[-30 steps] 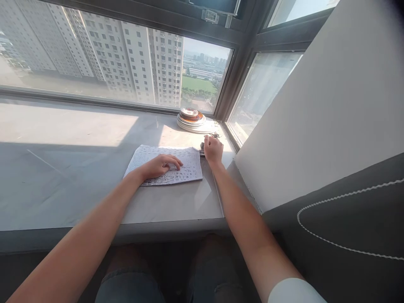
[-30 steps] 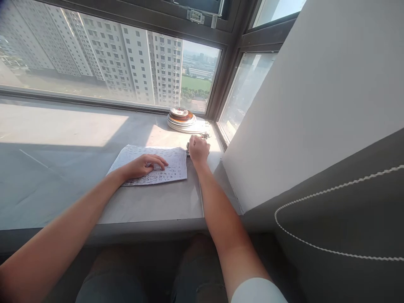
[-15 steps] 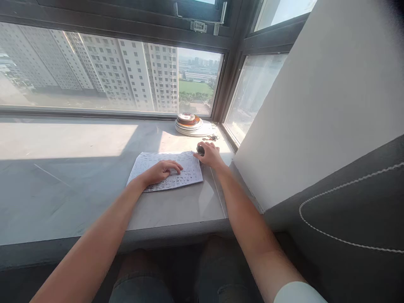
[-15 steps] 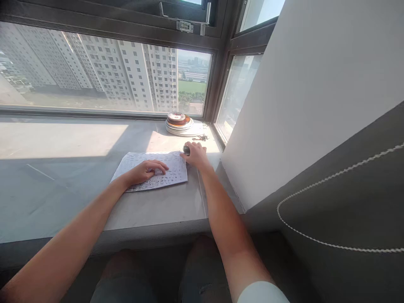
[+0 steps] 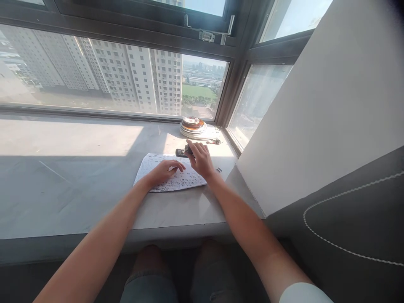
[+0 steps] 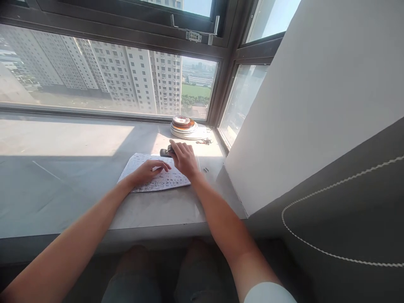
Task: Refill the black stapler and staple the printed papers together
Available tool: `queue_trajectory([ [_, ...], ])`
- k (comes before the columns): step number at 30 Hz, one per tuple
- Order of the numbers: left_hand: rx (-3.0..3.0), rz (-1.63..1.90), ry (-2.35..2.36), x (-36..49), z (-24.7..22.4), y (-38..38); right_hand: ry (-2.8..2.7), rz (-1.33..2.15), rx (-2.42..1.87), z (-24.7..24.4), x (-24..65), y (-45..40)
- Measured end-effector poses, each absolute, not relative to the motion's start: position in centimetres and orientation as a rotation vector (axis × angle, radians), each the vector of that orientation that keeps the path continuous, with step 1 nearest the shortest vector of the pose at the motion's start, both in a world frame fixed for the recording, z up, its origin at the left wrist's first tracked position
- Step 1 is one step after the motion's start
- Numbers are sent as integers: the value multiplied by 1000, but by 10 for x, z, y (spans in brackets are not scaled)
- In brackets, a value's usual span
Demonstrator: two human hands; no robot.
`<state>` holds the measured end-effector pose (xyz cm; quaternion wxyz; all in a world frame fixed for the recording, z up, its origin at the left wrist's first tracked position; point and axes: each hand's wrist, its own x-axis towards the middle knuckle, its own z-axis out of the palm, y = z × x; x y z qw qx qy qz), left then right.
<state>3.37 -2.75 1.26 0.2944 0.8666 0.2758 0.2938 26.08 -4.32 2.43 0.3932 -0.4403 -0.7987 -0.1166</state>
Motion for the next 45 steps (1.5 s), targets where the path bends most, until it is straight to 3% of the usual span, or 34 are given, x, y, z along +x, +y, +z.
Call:
queue_trajectory([
  [6, 1903, 1474, 1442, 19, 10, -16, -2327, -207, -1090, 10, 242, -49],
  [17, 1911, 1362, 1801, 10, 16, -24, -2287, -47, -1204, 7, 255, -93],
  [22, 2041, 1197, 1610, 16, 9, -26, -2130, -43, -1124, 7, 295, -119],
  [26, 2246, 1037, 1136, 24, 0, -24, -1545, -97, -1406, -2, 340, -125],
  [30, 2468, 719, 814, 26, -7, -26, -1585, 40, -1643, -13, 361, -119],
  [35, 2576, 586, 833, 28, -6, -31, -1777, 73, -1773, -14, 355, -111],
  [45, 2547, 665, 929, 27, -7, -27, -1651, 32, -1946, -17, 357, -96],
])
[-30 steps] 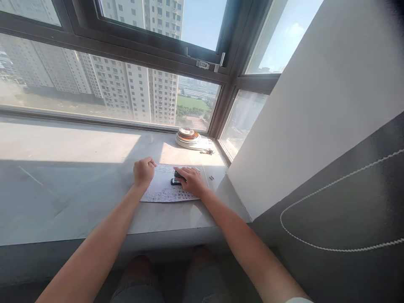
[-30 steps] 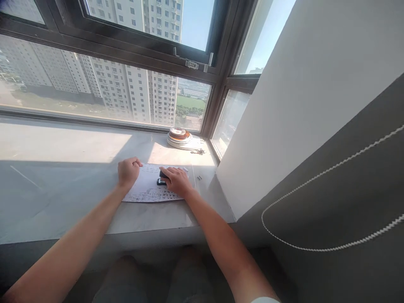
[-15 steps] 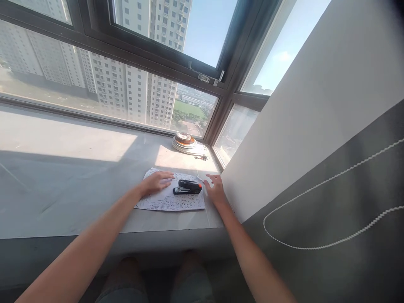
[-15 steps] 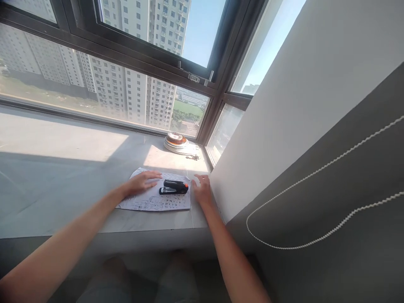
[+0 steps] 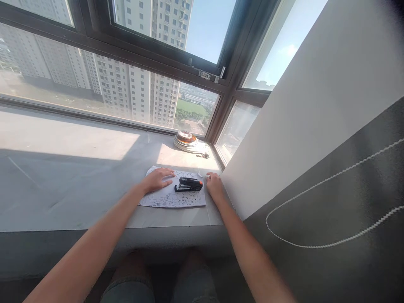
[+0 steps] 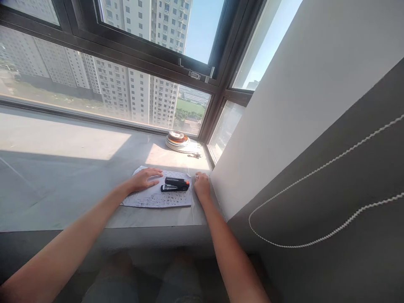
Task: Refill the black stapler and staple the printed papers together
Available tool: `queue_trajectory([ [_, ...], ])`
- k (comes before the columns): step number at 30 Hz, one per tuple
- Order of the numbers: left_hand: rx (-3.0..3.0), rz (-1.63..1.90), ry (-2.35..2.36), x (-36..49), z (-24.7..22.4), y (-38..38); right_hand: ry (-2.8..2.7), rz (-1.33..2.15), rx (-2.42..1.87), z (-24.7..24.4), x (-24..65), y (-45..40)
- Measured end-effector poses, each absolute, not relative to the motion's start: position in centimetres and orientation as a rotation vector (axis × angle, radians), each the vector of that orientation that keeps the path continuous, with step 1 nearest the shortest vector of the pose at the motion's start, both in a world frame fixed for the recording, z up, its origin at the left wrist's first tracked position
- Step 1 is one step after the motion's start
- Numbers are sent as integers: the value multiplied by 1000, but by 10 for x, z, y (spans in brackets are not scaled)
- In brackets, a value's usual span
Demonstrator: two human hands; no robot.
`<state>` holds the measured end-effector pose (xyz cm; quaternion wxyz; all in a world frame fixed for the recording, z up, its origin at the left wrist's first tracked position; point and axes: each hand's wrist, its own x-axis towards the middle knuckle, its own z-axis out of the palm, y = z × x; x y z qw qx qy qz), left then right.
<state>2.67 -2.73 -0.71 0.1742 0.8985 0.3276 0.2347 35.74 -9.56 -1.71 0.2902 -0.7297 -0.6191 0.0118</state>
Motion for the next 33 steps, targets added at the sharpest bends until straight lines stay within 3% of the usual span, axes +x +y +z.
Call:
queue_trajectory([
  [10, 2518, 674, 1309, 3, -7, -4, -1819, -29, -2060, -8, 341, -48],
  [25, 2731, 306, 987, 35, 17, 0, -1714, 140, -1687, -19, 361, -23],
  [33, 2682, 342, 702, 45, 19, -5, -1697, 258, -1642, -12, 363, -27],
])
